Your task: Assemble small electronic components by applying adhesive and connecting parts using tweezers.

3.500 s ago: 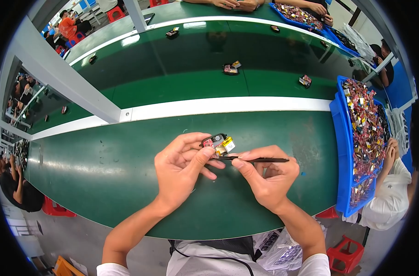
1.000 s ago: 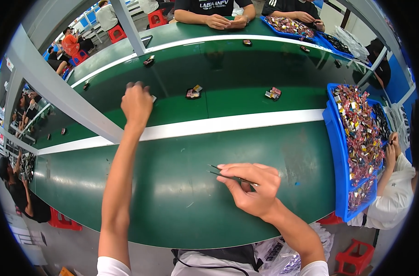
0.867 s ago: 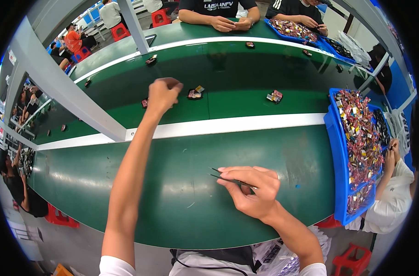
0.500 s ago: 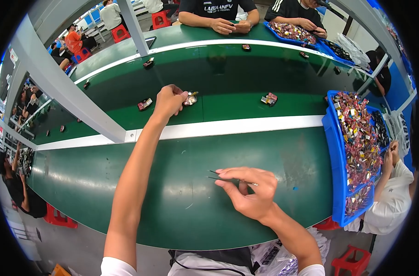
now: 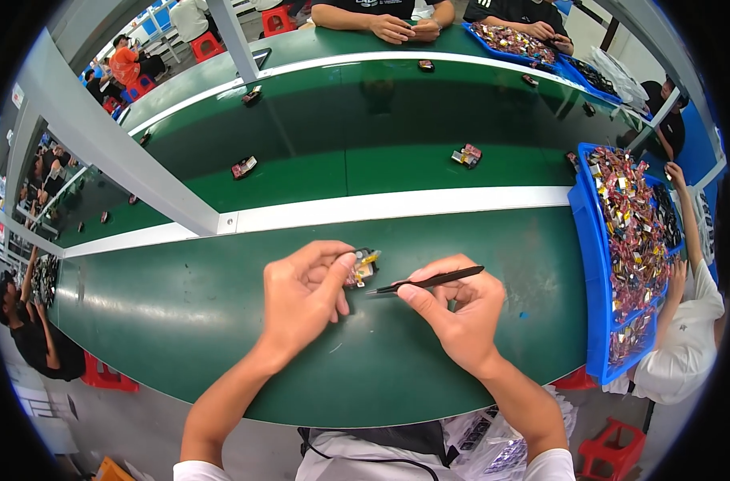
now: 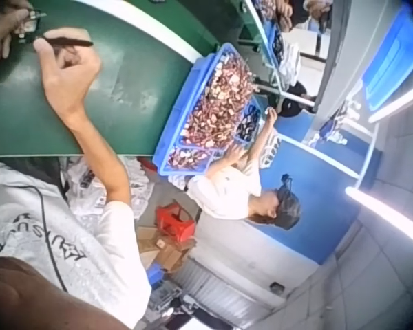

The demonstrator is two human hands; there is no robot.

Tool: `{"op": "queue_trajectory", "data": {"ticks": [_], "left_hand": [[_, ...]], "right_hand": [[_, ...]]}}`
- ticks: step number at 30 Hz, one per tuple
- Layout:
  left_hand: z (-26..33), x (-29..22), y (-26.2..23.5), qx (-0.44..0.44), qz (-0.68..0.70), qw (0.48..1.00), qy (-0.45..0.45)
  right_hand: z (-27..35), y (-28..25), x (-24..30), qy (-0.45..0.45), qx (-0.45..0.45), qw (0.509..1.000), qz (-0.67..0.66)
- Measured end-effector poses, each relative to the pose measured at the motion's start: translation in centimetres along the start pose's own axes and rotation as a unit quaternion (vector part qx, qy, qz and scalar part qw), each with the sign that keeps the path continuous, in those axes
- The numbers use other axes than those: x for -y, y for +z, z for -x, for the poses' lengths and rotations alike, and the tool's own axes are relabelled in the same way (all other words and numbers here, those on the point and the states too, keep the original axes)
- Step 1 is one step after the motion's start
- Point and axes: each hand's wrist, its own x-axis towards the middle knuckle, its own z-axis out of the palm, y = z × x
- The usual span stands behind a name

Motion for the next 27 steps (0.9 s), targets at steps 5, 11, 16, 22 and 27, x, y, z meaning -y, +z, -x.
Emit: {"op": "queue_trajectory", "data": {"ticks": [5, 11, 16, 22, 27], "left_hand": [[1.1, -0.1, 1.0, -0.011, -0.015, 0.998, 0.056], [1.1, 0.4, 1.2, -0.041, -0.009, 0.996, 0.075], [1.3, 0.4, 1.3, -0.033, 0.008, 0.997, 0.066], [1.3, 0.4, 1.6, -0.024, -0.024, 0.995, 0.099], [1.4, 0.4, 1.7, -0.027, -0.034, 0.993, 0.109]], "right_hand": [[0.0, 0.1, -0.3, 0.005, 0.000, 1.000, 0.017], [0.0, 0.1, 0.0, -0.006, -0.009, 0.999, 0.052], [-0.1, 0.1, 0.0, -0.002, -0.007, 0.999, 0.041], [-0.1, 0.0, -0.1, 0.013, -0.005, 1.000, 0.024], [-0.1, 0.0, -0.2, 0.012, 0.008, 1.000, 0.025]]}}
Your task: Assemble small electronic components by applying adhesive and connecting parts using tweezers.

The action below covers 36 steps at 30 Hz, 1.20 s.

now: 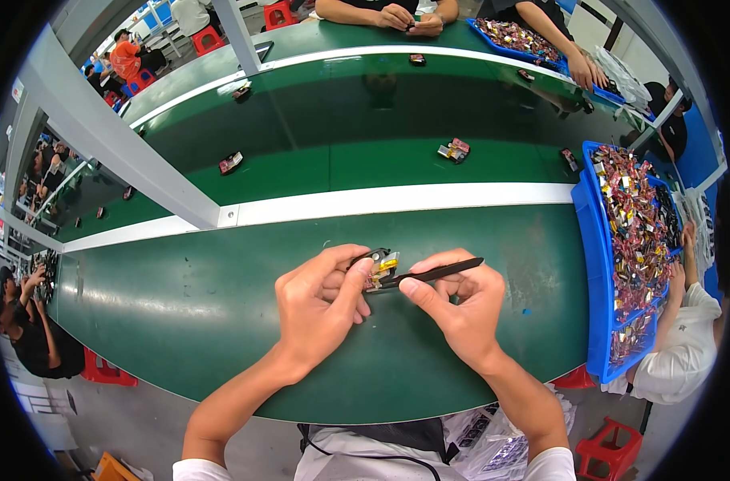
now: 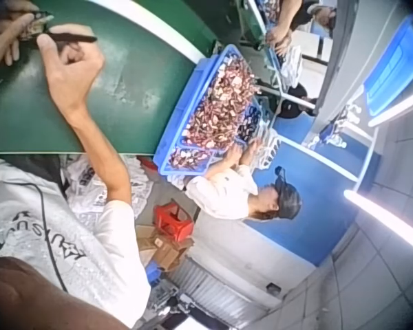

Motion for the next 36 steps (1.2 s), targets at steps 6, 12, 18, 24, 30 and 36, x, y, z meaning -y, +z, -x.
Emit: {"op": "queue_trajectory", "data": {"ticks": [6, 12, 18, 24, 30, 36], "left_hand": [[0.2, 0.1, 0.1, 0.002, 0.021, 1.000, 0.019], [0.4, 0.5, 0.4, -0.006, 0.010, 0.999, 0.044], [0.4, 0.3, 0.2, -0.003, 0.017, 1.000, 0.014], [-0.2, 0.2, -0.8, 0.084, 0.151, 0.979, -0.108], [-0.3, 0.5, -1.3, 0.139, 0.201, 0.957, -0.155], [-0.4, 0.7, -1.4, 0.151, 0.207, 0.957, -0.136]], "right_hand": [[-0.2, 0.0, 0.0, 0.114, -0.011, 0.984, -0.134], [-0.2, 0.0, -0.2, 0.129, -0.014, 0.981, -0.143], [-0.2, -0.2, -0.1, 0.089, 0.002, 0.991, -0.096], [-0.1, -0.5, -0.1, 0.031, 0.015, 0.998, -0.053], [0.0, -0.3, 0.0, -0.024, 0.004, 1.000, -0.020], [0.0, -0.2, 0.0, -0.090, 0.008, 0.994, 0.063]]}}
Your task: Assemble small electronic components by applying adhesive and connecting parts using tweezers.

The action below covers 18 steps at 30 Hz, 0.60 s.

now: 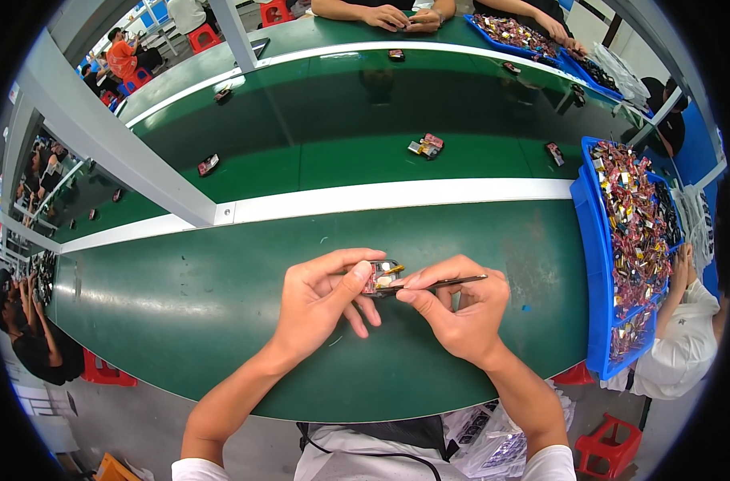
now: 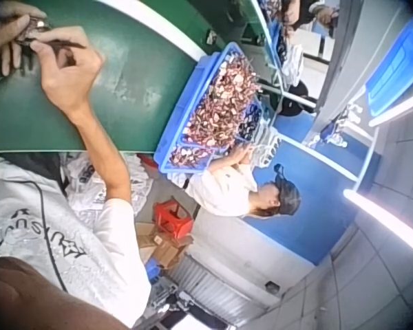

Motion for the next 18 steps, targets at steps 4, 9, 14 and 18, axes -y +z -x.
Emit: {"op": "queue_trajectory", "data": {"ticks": [4, 9, 14, 18], "left_hand": [[0.11, 0.02, 0.02, 0.000, -0.012, 1.000, 0.010], [0.13, -0.02, 0.28, -0.010, -0.031, 0.999, 0.029], [0.18, -0.23, 0.36, -0.004, -0.013, 1.000, 0.021], [0.17, -0.40, 0.33, -0.009, -0.034, 0.999, 0.033]], "right_hand": [[-0.09, -0.10, 0.11, -0.015, 0.007, 1.000, 0.016], [0.05, -0.02, 0.07, -0.023, 0.007, 1.000, 0.020], [-0.06, -0.13, 0.36, -0.048, 0.019, 0.997, 0.049], [0.04, -0.09, 0.12, -0.004, 0.000, 1.000, 0.018]]}}
